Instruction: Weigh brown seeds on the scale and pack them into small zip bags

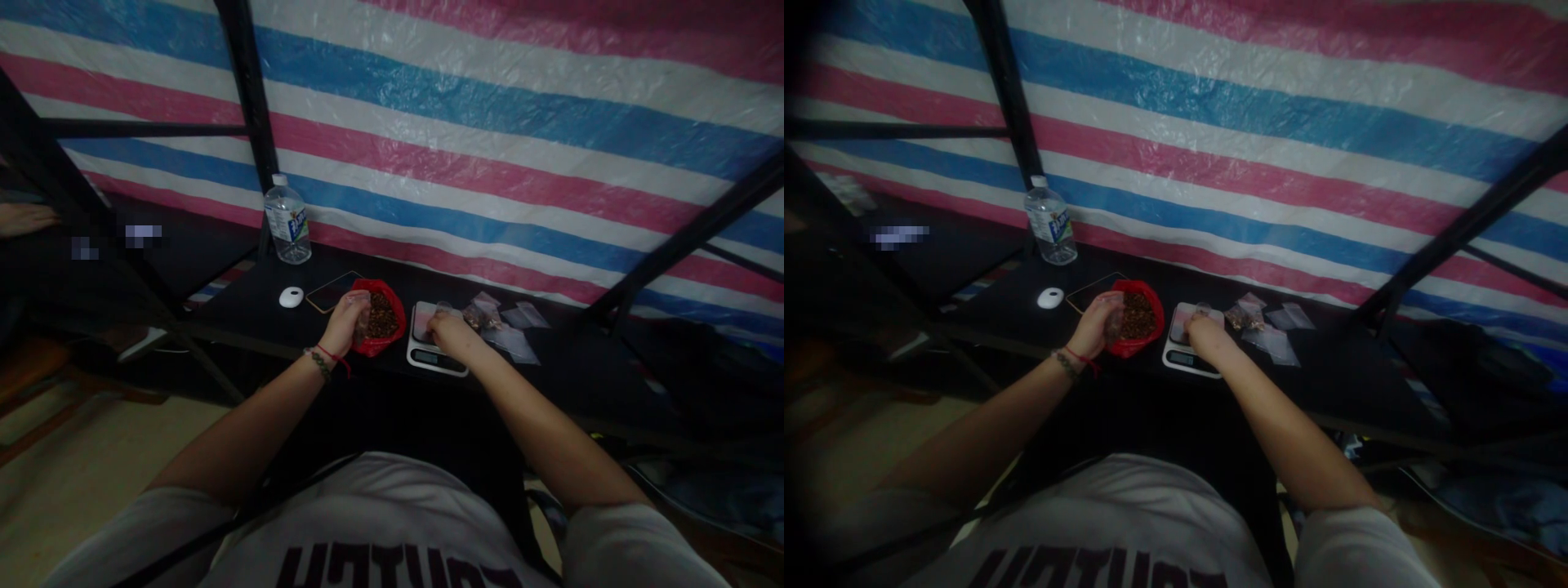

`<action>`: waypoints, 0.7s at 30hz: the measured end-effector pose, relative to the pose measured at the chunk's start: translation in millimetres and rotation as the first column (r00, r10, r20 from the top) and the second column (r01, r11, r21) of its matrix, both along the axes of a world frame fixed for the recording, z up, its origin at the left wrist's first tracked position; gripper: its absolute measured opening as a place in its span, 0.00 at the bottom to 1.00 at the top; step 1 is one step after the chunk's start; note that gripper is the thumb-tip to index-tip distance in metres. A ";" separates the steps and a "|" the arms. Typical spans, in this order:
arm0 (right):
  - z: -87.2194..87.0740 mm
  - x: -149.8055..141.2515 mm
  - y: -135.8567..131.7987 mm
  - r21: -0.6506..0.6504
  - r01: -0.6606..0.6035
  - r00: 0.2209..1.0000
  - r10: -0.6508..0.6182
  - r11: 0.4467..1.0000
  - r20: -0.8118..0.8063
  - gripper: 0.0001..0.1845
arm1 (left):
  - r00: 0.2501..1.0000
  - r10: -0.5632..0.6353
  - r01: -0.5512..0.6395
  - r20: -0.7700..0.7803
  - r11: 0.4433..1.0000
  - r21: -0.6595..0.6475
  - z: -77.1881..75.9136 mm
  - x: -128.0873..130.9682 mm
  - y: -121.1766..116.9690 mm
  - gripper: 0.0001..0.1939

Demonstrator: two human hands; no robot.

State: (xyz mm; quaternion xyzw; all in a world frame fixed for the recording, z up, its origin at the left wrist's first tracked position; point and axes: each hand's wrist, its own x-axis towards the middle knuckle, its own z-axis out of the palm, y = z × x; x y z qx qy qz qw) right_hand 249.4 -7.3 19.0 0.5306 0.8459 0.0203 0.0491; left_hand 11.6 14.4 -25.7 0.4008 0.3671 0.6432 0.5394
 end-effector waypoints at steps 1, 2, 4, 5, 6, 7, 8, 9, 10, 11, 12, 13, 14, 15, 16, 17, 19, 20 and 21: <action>0.9 0.5 0.2 -0.006 0.000 1.000 0.000 1.000 -0.010 0.14 | 1.000 0.001 -0.001 0.004 1.000 0.001 -0.2 -0.1 0.0 0.15; 1.7 1.0 0.5 -0.010 -0.002 1.000 0.002 1.000 -0.019 0.14 | 1.000 0.003 -0.003 0.007 1.000 0.002 -0.3 -0.1 0.1 0.15; 2.5 2.0 1.3 -0.015 -0.012 0.999 0.012 1.000 -0.035 0.13 | 1.000 0.005 -0.005 0.011 1.000 0.002 -0.5 0.0 0.2 0.15; 2.5 2.2 1.4 -0.020 -0.018 0.999 0.017 1.000 -0.041 0.13 | 1.000 0.006 -0.006 0.011 1.000 0.001 -0.6 0.1 0.3 0.15; 2.4 2.3 1.4 -0.026 -0.021 0.999 0.019 0.999 -0.049 0.13 | 1.000 0.003 -0.003 0.009 1.000 -0.002 -0.7 0.2 0.5 0.15; 2.4 2.3 1.0 -0.032 -0.022 0.998 0.020 0.999 -0.058 0.12 | 1.000 0.001 -0.001 0.008 1.000 -0.006 -0.9 0.2 0.6 0.15; 2.5 2.2 0.3 -0.038 -0.020 0.998 0.018 0.999 -0.066 0.12 | 1.000 -0.002 0.002 0.005 1.000 -0.009 -1.0 0.2 0.7 0.15; 3.0 2.2 -0.5 -0.044 -0.020 0.997 0.017 0.999 -0.072 0.12 | 1.000 -0.004 0.004 0.002 1.000 -0.008 -1.0 0.1 0.7 0.16; 4.3 2.6 -1.2 -0.045 -0.022 0.997 0.018 0.999 -0.080 0.12 | 1.000 -0.006 0.006 0.000 1.000 -0.004 -0.9 0.0 0.6 0.15; 6.5 3.5 -1.6 -0.040 -0.031 0.995 0.027 0.999 -0.092 0.12 | 1.000 -0.008 0.008 -0.001 1.000 0.001 -0.7 -0.1 0.4 0.15; 9.8 5.2 -1.4 -0.028 -0.046 0.993 0.042 0.999 -0.110 0.12 | 1.000 -0.008 0.008 0.000 1.000 0.006 -0.4 -0.2 0.2 0.15; 14.0 7.7 -0.3 -0.008 -0.061 0.990 0.060 0.998 -0.132 0.12 | 1.000 -0.007 0.007 0.002 1.000 0.007 0.0 -0.3 -0.2 0.15; 19.0 11.0 1.9 0.023 -0.072 0.985 0.075 0.997 -0.157 0.12 | 1.000 -0.007 0.007 0.004 1.000 0.003 0.4 -0.2 -0.5 0.14; 24.3 14.9 5.3 0.061 -0.072 0.980 0.082 0.996 -0.182 0.11 | 1.000 -0.005 0.005 0.009 1.000 -0.002 0.7 -0.1 -0.7 0.14; 29.5 19.0 9.7 0.098 -0.058 0.976 0.077 0.994 -0.202 0.11 | 1.000 -0.004 0.004 0.011 1.000 -0.006 0.9 0.1 -1.0 0.14; 34.0 23.2 14.9 0.128 -0.036 0.975 0.063 0.991 -0.215 0.10 | 1.000 -0.004 0.004 0.012 1.000 -0.009 1.0 0.4 -1.1 0.14; 39.7 30.3 26.1 0.157 0.010 0.976 0.024 0.988 -0.217 0.08 | 1.000 -0.010 0.010 0.011 1.000 -0.009 1.2 0.7 -1.5 0.14; 40.7 33.0 31.3 0.154 0.022 0.978 0.011 0.988 -0.209 0.08 | 1.000 -0.012 0.012 0.010 1.000 -0.009 1.4 0.7 -1.6 0.14; 40.7 34.9 35.8 0.145 0.027 0.980 0.003 0.989 -0.200 0.07 | 1.000 -0.015 0.015 0.011 1.000 -0.010 1.6 0.6 -1.8 0.14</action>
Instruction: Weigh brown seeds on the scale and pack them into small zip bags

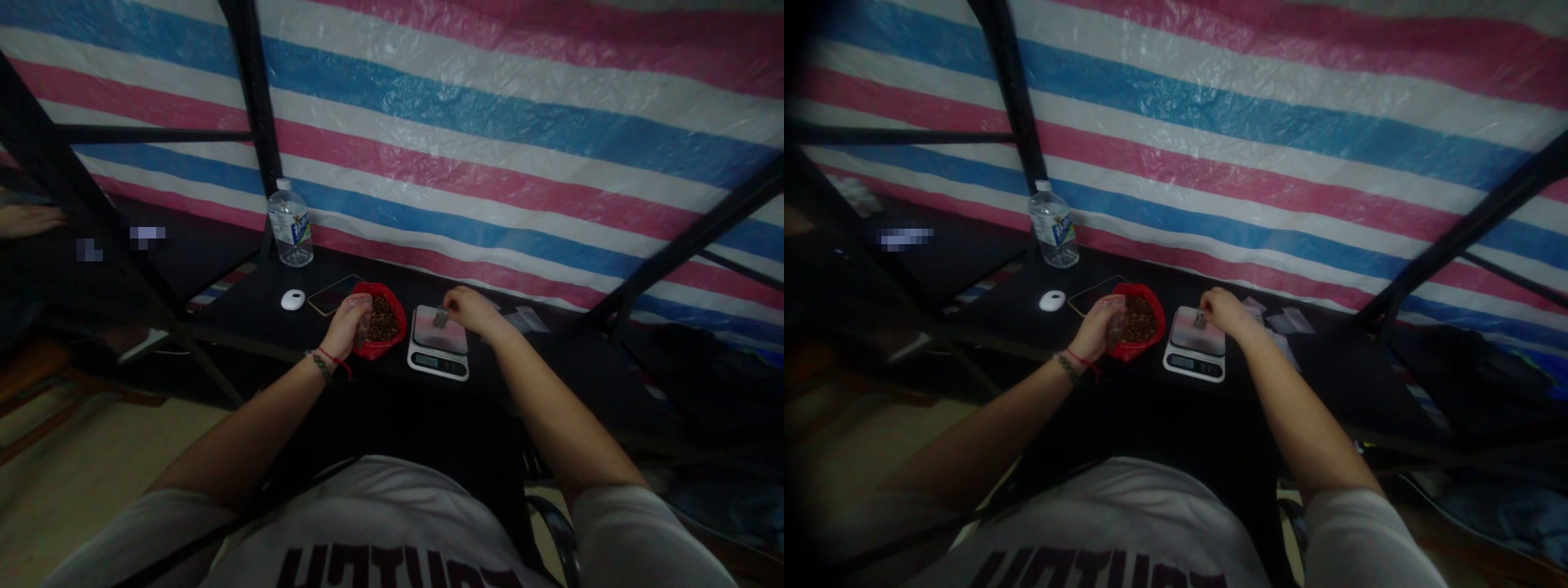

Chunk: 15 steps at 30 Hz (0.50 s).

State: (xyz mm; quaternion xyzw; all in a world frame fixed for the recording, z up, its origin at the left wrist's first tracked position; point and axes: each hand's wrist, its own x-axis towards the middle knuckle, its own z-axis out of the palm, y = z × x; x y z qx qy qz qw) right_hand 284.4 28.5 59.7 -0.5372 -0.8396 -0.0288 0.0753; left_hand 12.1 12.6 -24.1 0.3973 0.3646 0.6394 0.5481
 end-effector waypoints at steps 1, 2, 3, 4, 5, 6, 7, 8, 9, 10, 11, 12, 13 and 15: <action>-0.9 1.4 3.6 -0.011 0.000 1.000 0.000 1.000 0.006 0.08 | 1.000 -0.003 0.003 0.004 1.000 0.000 0.4 -0.3 -0.1 0.14; -2.3 2.3 6.2 -0.020 0.001 1.000 -0.001 1.000 0.007 0.08 | 1.000 -0.005 0.005 0.012 1.000 0.002 0.8 -0.6 -0.2 0.14; -3.9 3.0 8.0 -0.027 0.003 1.000 -0.003 1.000 0.003 0.08 | 1.000 -0.006 0.006 0.019 1.000 0.006 1.1 -1.1 -0.1 0.14; -5.6 3.6 9.1 -0.031 0.008 1.000 -0.008 0.999 -0.006 0.09 | 1.000 -0.008 0.008 0.024 1.000 0.008 1.3 -1.5 0.0 0.14; -7.2 4.1 9.8 -0.033 0.014 1.000 -0.015 0.999 -0.017 0.09 | 1.000 -0.010 0.010 0.027 1.000 0.008 1.2 -2.0 0.3 0.14; -8.9 4.8 10.2 -0.035 0.016 0.999 -0.017 0.999 -0.030 0.09 | 1.000 -0.012 0.012 0.026 1.000 0.006 0.9 -2.4 0.6 0.14; -10.6 5.4 10.5 -0.035 0.016 0.999 -0.018 0.999 -0.048 0.09 | 1.000 -0.012 0.012 0.022 1.000 0.003 0.5 -2.7 1.0 0.15; -12.5 6.0 10.9 -0.035 0.014 0.998 -0.017 0.999 -0.068 0.11 | 1.000 -0.009 0.008 0.017 1.000 0.001 0.0 -2.9 1.3 0.15; -14.6 6.5 11.3 -0.038 0.011 0.996 -0.015 0.999 -0.085 0.13 | 1.000 -0.007 0.007 0.015 1.000 0.002 -0.5 -3.0 1.5 0.15; -16.8 6.8 11.8 -0.047 0.010 0.996 -0.014 0.999 -0.093 0.17 | 1.000 -0.006 0.006 0.015 1.000 0.004 -0.6 -3.0 1.7 0.15; -19.0 6.8 12.1 -0.060 0.010 0.996 -0.015 0.998 -0.090 0.20 | 1.000 -0.004 0.004 0.019 1.000 0.005 -0.5 -3.0 1.7 0.15; -21.0 6.6 12.1 -0.078 0.014 0.997 -0.020 0.997 -0.076 0.23 | 1.000 -0.004 0.004 0.025 1.000 0.002 0.1 -3.0 1.5 0.15; -22.6 6.3 11.8 -0.100 0.020 0.998 -0.026 0.995 -0.054 0.23 | 0.999 -0.006 0.006 0.031 1.000 -0.003 1.1 -3.1 1.2 0.15; -23.6 5.2 9.2 -0.140 0.027 0.999 -0.029 0.990 -0.015 0.21 | 0.999 -0.006 0.006 0.032 1.000 -0.007 3.4 -3.5 0.7 0.15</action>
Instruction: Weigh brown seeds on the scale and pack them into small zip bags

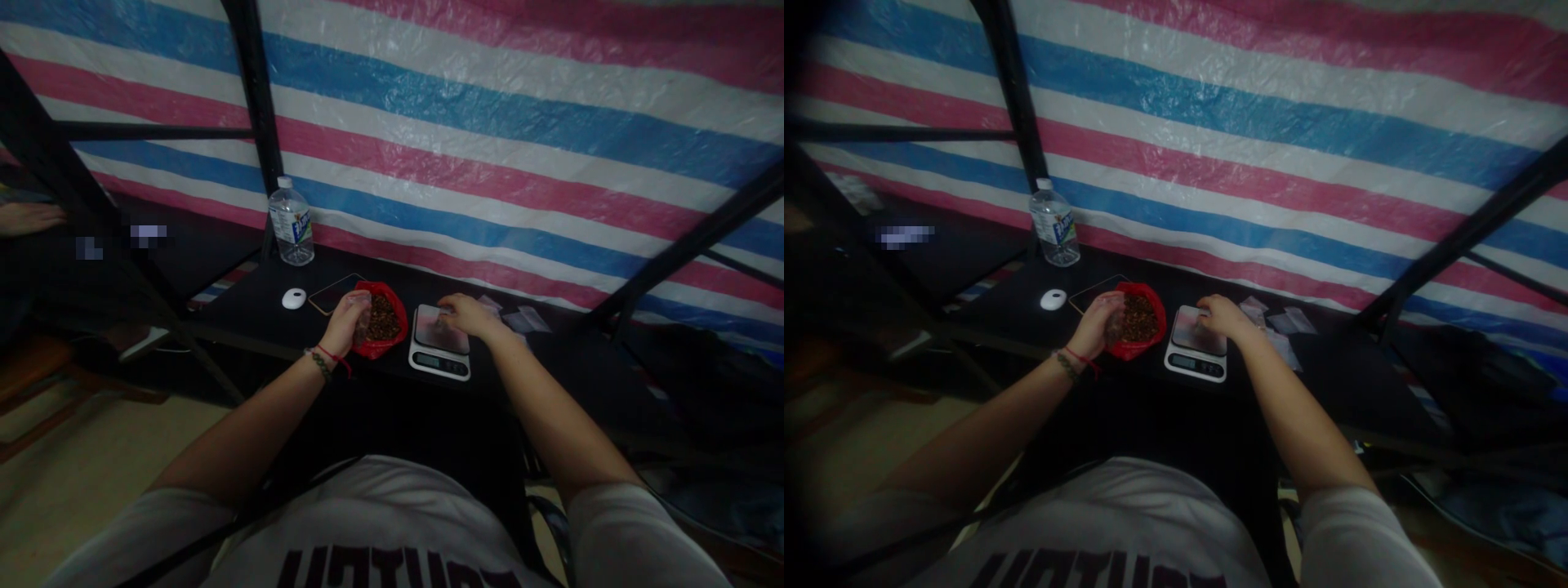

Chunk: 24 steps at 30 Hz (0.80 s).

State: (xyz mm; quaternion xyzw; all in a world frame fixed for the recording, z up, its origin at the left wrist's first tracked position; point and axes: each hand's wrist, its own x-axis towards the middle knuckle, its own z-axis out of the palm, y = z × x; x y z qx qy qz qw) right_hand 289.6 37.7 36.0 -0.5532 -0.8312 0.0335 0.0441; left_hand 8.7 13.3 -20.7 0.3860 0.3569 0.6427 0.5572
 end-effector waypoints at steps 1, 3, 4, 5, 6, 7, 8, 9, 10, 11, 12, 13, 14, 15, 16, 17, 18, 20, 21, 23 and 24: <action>0.6 -0.7 -2.3 -0.013 -0.001 1.000 0.001 1.000 0.009 0.20 | 1.000 0.003 -0.003 -0.005 1.000 0.001 1.1 -0.4 -0.1 0.15; 4.2 -3.0 -8.6 -0.008 -0.015 1.000 0.015 1.000 0.016 0.18 | 1.000 0.003 -0.003 -0.023 1.000 0.007 2.5 -1.4 0.0 0.16; 6.9 -5.4 -12.2 0.021 -0.022 1.000 0.022 1.000 0.009 0.18 | 1.000 0.006 -0.006 -0.029 1.000 0.006 2.7 -2.0 0.2 0.16; 9.9 -9.0 -15.8 0.064 -0.032 0.999 0.032 0.997 -0.009 0.19 | 0.999 0.011 -0.011 -0.031 1.000 0.002 2.6 -2.5 0.6 0.16; 12.9 -14.2 -19.0 0.109 -0.049 0.998 0.053 0.993 -0.038 0.19 | 0.999 0.018 -0.018 -0.027 1.000 -0.001 2.2 -3.0 1.0 0.16; 15.5 -21.4 -21.7 0.147 -0.074 0.993 0.086 0.986 -0.075 0.19 | 0.999 0.029 -0.029 -0.019 1.000 -0.001 1.8 -3.3 1.3 0.16; 17.5 -30.7 -23.7 0.171 -0.108 0.985 0.129 0.979 -0.113 0.19 | 0.999 0.042 -0.042 -0.005 0.999 0.001 1.3 -3.4 1.6 0.15; 18.4 -41.8 -24.7 0.169 -0.157 0.972 0.182 0.973 -0.146 0.18 | 0.999 0.053 -0.053 0.011 0.999 0.006 0.9 -3.5 1.6 0.15; 18.1 -54.4 -24.8 0.148 -0.211 0.958 0.235 0.966 -0.165 0.17 | 0.998 0.058 -0.058 0.025 0.998 0.012 0.6 -3.4 1.5 0.14; 16.7 -68.0 -24.0 0.109 -0.266 0.945 0.281 0.958 -0.167 0.16 | 0.998 0.059 -0.060 0.036 0.998 0.019 0.4 -3.3 1.2 0.14; 14.2 -81.9 -22.3 0.063 -0.313 0.934 0.319 0.948 -0.161 0.15 | 0.997 0.061 -0.062 0.041 0.998 0.026 0.3 -3.1 0.8 0.14; 10.9 -95.4 -19.9 0.024 -0.351 0.925 0.350 0.936 -0.145 0.16 | 0.997 0.063 -0.064 0.039 0.997 0.034 0.4 -3.0 0.3 0.14; 7.1 -107.9 -17.2 -0.009 -0.371 0.921 0.367 0.929 -0.131 0.16 | 0.997 0.067 -0.068 0.032 0.997 0.044 0.5 -2.8 -0.3 0.14; 3.3 -118.9 -14.4 -0.048 -0.372 0.924 0.365 0.927 -0.116 0.17 | 0.997 0.071 -0.073 0.025 0.996 0.053 0.7 -2.6 -0.9 0.14; -0.2 -128.1 -11.9 -0.101 -0.364 0.930 0.355 0.926 -0.099 0.18 | 0.997 0.076 -0.077 0.020 0.995 0.058 0.9 -2.4 -1.4 0.13; -3.1 -135.3 -9.9 -0.153 -0.349 0.937 0.341 0.925 -0.078 0.19 | 0.997 0.079 -0.080 0.018 0.995 0.059 1.2 -2.2 -1.9 0.13; -5.1 -140.8 -8.4 -0.202 -0.328 0.945 0.324 0.923 -0.051 0.21 | 0.997 0.078 -0.079 0.020 0.995 0.056 1.4 -2.0 -2.2 0.13; -6.2 -147.2 -7.0 -0.271 -0.280 0.954 0.298 0.921 0.024 0.25 | 0.997 0.072 -0.073 0.030 0.997 0.038 1.8 -1.7 -2.4 0.13; -5.5 -148.7 -6.8 -0.286 -0.253 0.956 0.283 0.924 0.071 0.27 | 0.997 0.070 -0.071 0.032 0.997 0.030 1.9 -1.5 -2.2 0.13; -2.6 -150.1 -6.6 -0.289 -0.202 0.956 0.253 0.936 0.151 0.30 | 0.997 0.066 -0.066 0.033 0.998 0.022 1.7 -1.2 -1.5 0.13; -1.2 -150.4 -6.4 -0.283 -0.191 0.954 0.246 0.940 0.173 0.29 | 0.997 0.064 -0.065 0.033 0.998 0.019 1.4 -1.1 -1.0 0.13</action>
